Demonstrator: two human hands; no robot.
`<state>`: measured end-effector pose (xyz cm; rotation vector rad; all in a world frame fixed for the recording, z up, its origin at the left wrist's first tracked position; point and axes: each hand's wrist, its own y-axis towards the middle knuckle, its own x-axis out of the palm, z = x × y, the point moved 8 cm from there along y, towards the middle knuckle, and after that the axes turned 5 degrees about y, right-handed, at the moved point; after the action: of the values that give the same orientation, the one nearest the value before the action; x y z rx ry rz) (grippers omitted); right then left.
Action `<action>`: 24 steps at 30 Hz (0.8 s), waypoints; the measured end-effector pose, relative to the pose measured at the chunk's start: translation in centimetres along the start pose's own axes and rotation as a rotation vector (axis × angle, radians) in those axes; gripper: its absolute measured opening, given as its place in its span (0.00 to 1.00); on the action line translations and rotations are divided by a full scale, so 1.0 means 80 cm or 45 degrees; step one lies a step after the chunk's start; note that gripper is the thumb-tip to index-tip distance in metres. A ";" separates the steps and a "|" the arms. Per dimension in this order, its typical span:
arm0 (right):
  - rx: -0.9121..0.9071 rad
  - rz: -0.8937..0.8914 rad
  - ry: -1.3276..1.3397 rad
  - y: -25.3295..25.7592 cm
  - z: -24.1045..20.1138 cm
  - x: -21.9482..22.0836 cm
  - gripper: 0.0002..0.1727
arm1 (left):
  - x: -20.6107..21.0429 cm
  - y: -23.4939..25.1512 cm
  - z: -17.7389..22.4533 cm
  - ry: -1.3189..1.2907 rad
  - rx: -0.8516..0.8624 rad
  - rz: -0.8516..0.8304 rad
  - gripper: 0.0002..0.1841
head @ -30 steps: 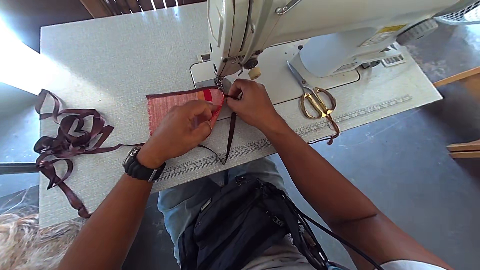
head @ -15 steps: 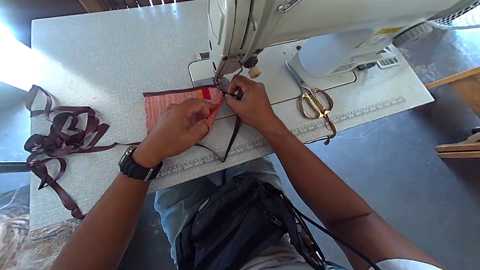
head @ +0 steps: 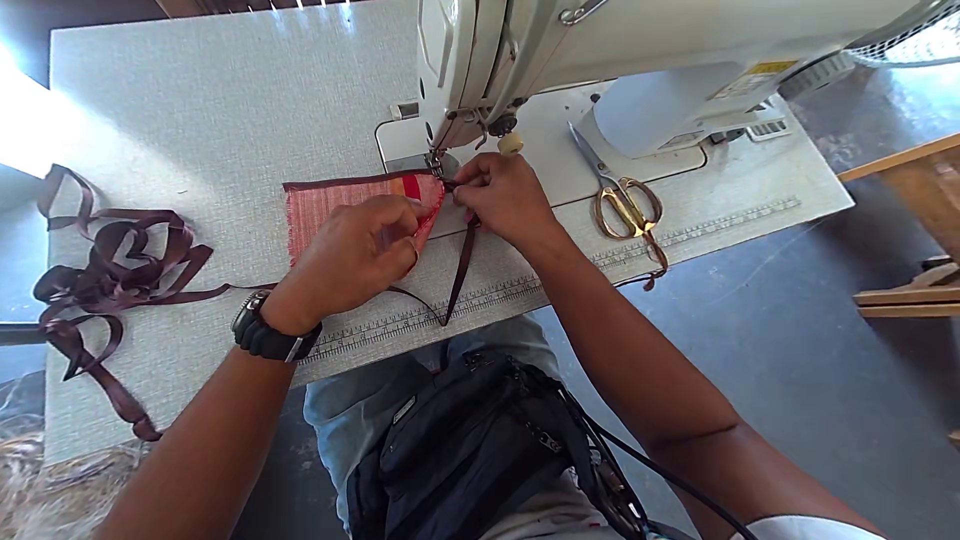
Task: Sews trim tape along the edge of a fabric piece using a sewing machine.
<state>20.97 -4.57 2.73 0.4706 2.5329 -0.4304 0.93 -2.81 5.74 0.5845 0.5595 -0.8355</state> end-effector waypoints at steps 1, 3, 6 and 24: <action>0.015 -0.010 0.019 0.000 0.000 0.001 0.06 | 0.000 0.000 0.000 -0.001 -0.004 -0.004 0.07; 0.022 -0.022 0.031 -0.001 -0.001 0.002 0.05 | 0.000 0.000 -0.001 0.004 -0.006 -0.010 0.07; 0.026 -0.046 0.044 -0.003 -0.002 0.005 0.05 | 0.003 0.001 0.000 0.020 0.005 -0.008 0.06; 0.238 -0.298 0.333 -0.006 0.011 0.015 0.06 | 0.011 0.009 0.012 0.101 0.034 -0.069 0.05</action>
<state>20.20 -5.01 1.46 0.3153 2.8280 -0.7405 2.23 -3.51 6.02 0.6310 0.6393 -0.8748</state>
